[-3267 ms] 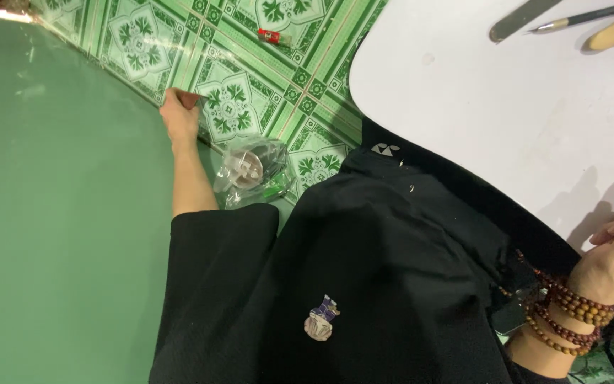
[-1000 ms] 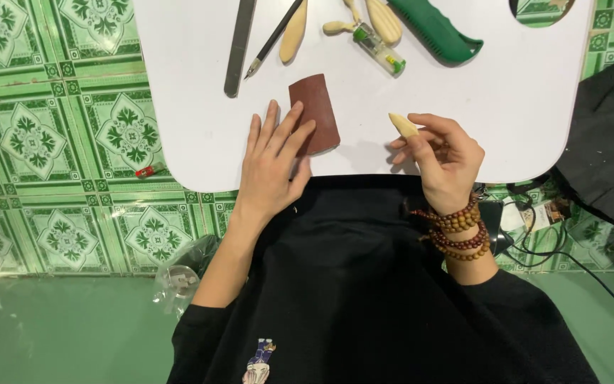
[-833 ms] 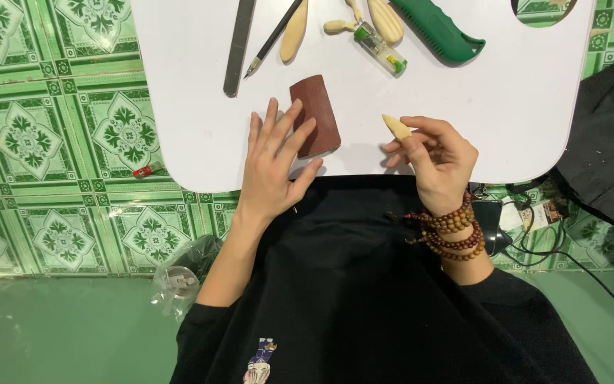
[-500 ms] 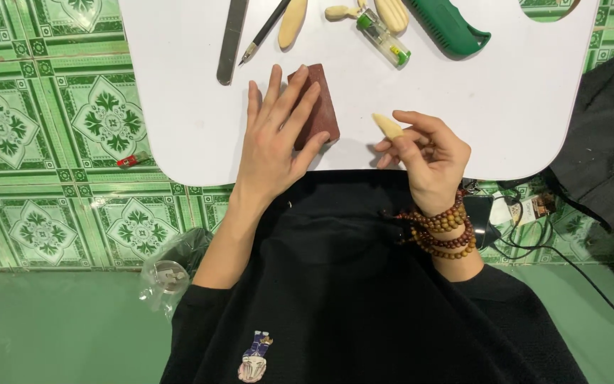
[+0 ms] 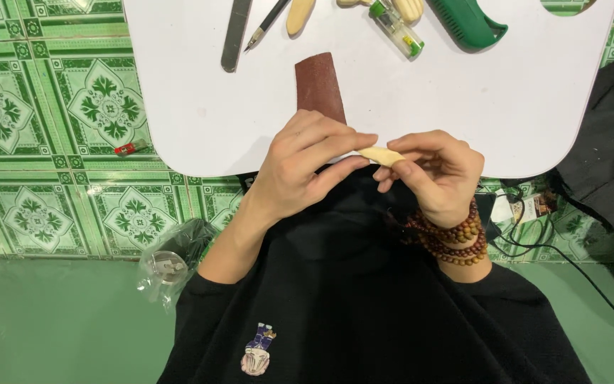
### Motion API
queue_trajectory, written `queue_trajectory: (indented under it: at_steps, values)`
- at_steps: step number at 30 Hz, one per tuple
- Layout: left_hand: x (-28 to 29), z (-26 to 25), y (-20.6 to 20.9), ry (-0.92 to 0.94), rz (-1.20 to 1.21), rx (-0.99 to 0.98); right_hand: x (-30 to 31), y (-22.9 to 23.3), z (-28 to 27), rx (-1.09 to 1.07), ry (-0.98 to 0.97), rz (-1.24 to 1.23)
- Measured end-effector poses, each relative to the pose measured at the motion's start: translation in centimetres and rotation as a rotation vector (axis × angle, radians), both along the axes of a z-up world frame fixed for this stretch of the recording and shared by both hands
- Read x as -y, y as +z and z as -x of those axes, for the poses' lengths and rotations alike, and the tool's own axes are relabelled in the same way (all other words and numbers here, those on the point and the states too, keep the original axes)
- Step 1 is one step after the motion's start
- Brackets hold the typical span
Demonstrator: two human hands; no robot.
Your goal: Sanding a small wooden piece using a piece of sandpaper on a workbench
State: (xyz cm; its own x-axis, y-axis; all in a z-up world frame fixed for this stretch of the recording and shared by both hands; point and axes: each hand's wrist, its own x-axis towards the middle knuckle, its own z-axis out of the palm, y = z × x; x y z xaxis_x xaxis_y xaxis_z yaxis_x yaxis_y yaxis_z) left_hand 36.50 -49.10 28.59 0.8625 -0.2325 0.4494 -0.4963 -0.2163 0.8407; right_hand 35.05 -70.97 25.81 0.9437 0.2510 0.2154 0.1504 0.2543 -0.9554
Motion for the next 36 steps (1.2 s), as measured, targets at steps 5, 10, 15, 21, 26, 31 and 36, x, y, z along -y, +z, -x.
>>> queue_trajectory:
  at_steps: [5,10,15,21,26,31,36]
  values:
    - [-0.1,0.4,0.1,0.010,0.046,0.004,0.3,0.0,-0.1,0.052,0.025,-0.017]
    - [-0.3,0.5,-0.2,0.030,0.081,0.022,0.5,-0.5,-0.4,0.136,0.011,0.039]
    - [-0.2,0.2,0.1,0.010,0.102,0.040,0.6,-0.5,-0.3,0.184,-0.021,0.051]
    - [-0.1,0.5,0.0,0.017,0.104,0.042,0.8,-0.8,-0.6,0.223,-0.032,0.065]
    - [-0.2,0.5,0.2,0.016,0.102,0.049,0.3,-0.7,-0.5,0.219,-0.039,0.033]
    - [-0.3,0.4,0.1,0.023,0.101,0.049,-0.1,-0.4,-0.6,0.191,-0.021,0.012]
    - [-0.4,0.4,0.0,0.015,0.111,0.057,-0.5,-0.4,-0.6,0.199,-0.006,-0.021]
